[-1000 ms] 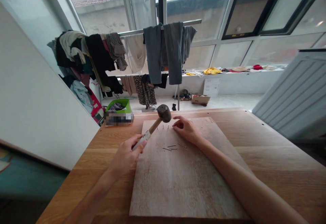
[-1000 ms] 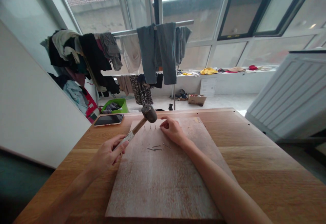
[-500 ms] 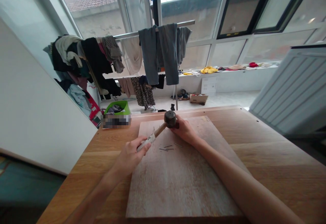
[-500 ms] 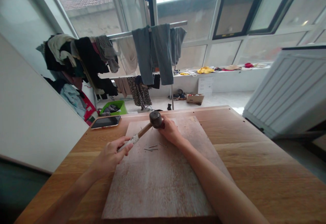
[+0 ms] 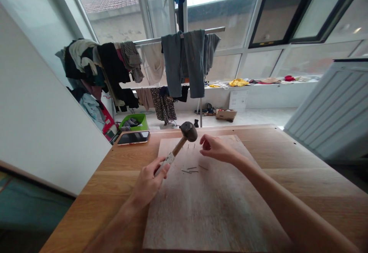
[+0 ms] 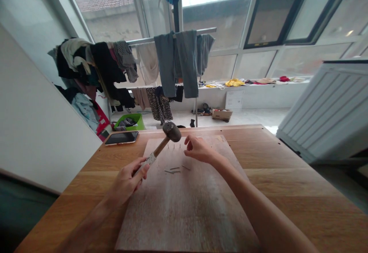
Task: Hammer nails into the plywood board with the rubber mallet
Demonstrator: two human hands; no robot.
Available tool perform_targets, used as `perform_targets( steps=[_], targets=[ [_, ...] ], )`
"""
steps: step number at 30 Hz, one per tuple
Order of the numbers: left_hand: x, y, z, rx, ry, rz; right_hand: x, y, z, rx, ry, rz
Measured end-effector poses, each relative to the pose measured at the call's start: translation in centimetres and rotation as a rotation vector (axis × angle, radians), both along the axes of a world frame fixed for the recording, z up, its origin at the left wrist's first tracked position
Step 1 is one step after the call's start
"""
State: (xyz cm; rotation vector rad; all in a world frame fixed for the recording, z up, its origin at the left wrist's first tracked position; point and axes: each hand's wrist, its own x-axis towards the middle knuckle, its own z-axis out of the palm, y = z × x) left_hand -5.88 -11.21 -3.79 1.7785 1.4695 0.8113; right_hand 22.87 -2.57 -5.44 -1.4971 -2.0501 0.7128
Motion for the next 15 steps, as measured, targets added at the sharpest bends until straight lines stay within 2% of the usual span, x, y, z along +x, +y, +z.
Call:
perform_targets(
  steps=[4,7,9,12,15],
  targets=[
    [-0.2,-0.1,-1.6,-0.01,-0.06,0.014,-0.6,-2.9,1.7,0.012,-0.274,0.212],
    [-0.2,-0.1,-2.2,-0.005,-0.083,0.019,-2.1,-4.3,2.2,-0.005,-0.491,0.242],
    [-0.1,-0.2,-2.2,-0.006,-0.09,0.024,-2.5,-4.3,2.4,-0.02,-0.561,0.223],
    [-0.1,-0.3,-2.3,-0.019,-0.103,0.021,-1.6,-3.1,2.5,0.001,-0.454,0.16],
    [-0.1,-0.2,-2.4,-0.028,-0.114,0.02,0.2,-1.5,1.9,0.04,-0.266,0.025]
  ],
)
